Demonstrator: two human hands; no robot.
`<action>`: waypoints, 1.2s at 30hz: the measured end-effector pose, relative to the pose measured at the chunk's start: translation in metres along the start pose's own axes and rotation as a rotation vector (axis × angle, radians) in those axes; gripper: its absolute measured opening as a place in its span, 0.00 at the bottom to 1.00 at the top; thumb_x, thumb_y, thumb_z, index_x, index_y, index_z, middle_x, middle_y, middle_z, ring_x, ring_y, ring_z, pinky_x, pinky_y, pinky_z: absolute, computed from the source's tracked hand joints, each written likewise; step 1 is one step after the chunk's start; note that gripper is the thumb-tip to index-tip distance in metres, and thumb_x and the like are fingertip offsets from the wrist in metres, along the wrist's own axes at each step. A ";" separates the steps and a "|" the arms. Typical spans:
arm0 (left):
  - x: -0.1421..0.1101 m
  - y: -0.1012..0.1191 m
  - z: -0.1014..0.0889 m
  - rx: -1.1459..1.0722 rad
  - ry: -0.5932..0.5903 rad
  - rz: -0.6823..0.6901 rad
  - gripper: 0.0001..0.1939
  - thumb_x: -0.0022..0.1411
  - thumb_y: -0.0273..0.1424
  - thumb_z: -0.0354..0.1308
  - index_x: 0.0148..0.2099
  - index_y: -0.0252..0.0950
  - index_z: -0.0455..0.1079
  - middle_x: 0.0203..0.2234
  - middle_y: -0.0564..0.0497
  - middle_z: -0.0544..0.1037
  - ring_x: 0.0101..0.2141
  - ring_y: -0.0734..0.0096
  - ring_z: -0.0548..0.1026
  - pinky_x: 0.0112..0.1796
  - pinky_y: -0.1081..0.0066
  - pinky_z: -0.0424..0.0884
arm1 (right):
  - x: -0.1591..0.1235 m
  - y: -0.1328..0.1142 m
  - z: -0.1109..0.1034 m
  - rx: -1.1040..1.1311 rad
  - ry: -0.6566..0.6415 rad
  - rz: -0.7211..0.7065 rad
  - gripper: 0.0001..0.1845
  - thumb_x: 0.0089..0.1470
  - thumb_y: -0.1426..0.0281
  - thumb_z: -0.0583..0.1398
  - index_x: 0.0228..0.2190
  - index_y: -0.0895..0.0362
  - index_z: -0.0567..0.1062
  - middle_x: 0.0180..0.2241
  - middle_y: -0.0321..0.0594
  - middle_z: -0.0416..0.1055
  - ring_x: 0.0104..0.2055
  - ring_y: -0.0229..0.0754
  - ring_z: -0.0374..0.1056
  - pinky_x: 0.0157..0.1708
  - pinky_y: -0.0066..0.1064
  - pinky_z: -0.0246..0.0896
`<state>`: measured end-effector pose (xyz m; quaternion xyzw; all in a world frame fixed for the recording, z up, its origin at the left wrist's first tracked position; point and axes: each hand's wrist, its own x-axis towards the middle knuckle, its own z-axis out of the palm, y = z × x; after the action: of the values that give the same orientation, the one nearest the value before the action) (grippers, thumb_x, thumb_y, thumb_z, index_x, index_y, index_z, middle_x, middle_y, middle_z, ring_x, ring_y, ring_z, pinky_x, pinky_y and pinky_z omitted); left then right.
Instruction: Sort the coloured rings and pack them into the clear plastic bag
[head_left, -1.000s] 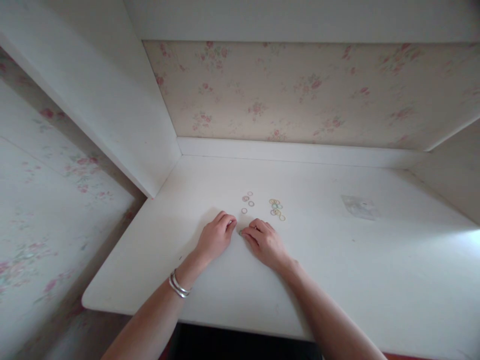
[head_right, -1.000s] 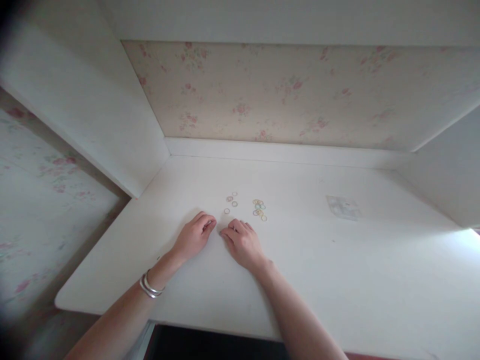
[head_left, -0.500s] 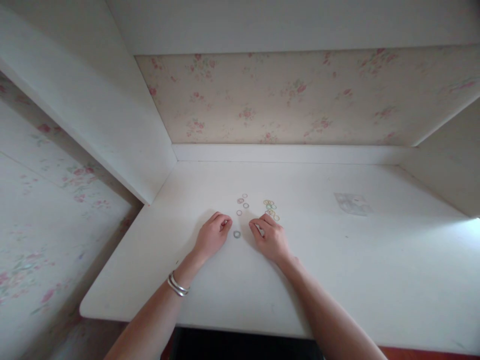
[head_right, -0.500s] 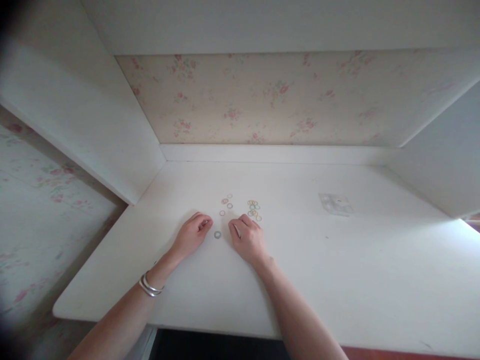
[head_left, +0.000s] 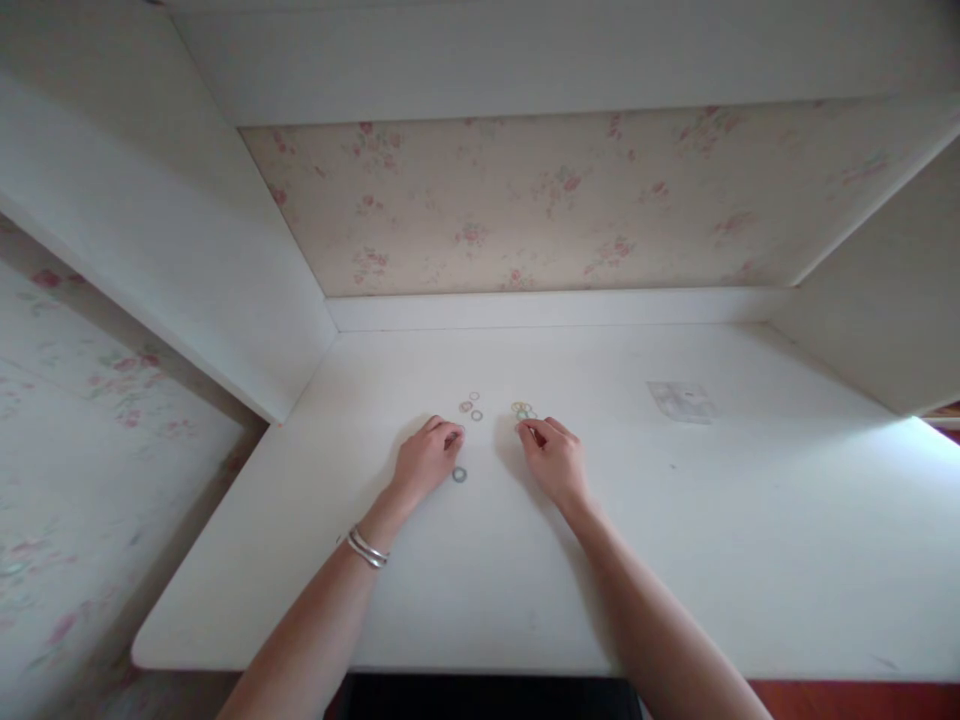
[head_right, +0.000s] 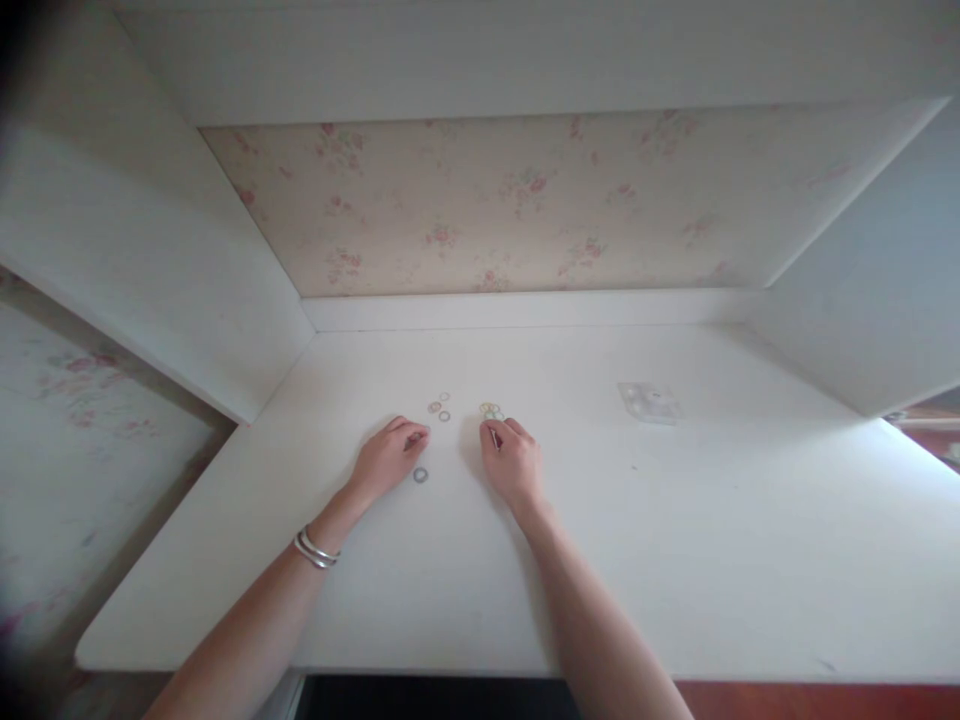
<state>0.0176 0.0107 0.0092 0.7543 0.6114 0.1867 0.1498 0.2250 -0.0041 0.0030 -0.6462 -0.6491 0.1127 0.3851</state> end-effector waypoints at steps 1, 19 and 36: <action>-0.001 0.000 0.000 0.013 -0.004 0.002 0.09 0.64 0.35 0.50 0.41 0.43 0.71 0.39 0.54 0.74 0.35 0.75 0.73 0.38 0.75 0.65 | 0.000 0.000 0.000 0.001 -0.008 0.002 0.16 0.57 0.64 0.51 0.31 0.53 0.77 0.25 0.36 0.69 0.26 0.35 0.63 0.30 0.25 0.54; -0.006 -0.003 0.000 0.033 -0.017 0.031 0.09 0.65 0.34 0.48 0.37 0.40 0.69 0.37 0.53 0.73 0.34 0.74 0.72 0.33 0.74 0.63 | 0.000 0.003 0.007 -0.023 -0.036 -0.008 0.16 0.56 0.64 0.50 0.31 0.53 0.78 0.27 0.38 0.70 0.27 0.36 0.64 0.29 0.26 0.54; 0.000 -0.009 0.003 -0.131 0.051 -0.015 0.10 0.64 0.33 0.48 0.39 0.40 0.71 0.36 0.52 0.74 0.34 0.73 0.73 0.37 0.72 0.66 | 0.007 0.013 -0.005 -0.156 0.042 0.007 0.16 0.55 0.65 0.51 0.29 0.54 0.77 0.26 0.37 0.70 0.27 0.36 0.62 0.32 0.29 0.50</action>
<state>0.0108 0.0129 0.0027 0.7332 0.6071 0.2446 0.1846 0.2387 0.0024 0.0001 -0.6787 -0.6455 0.0497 0.3468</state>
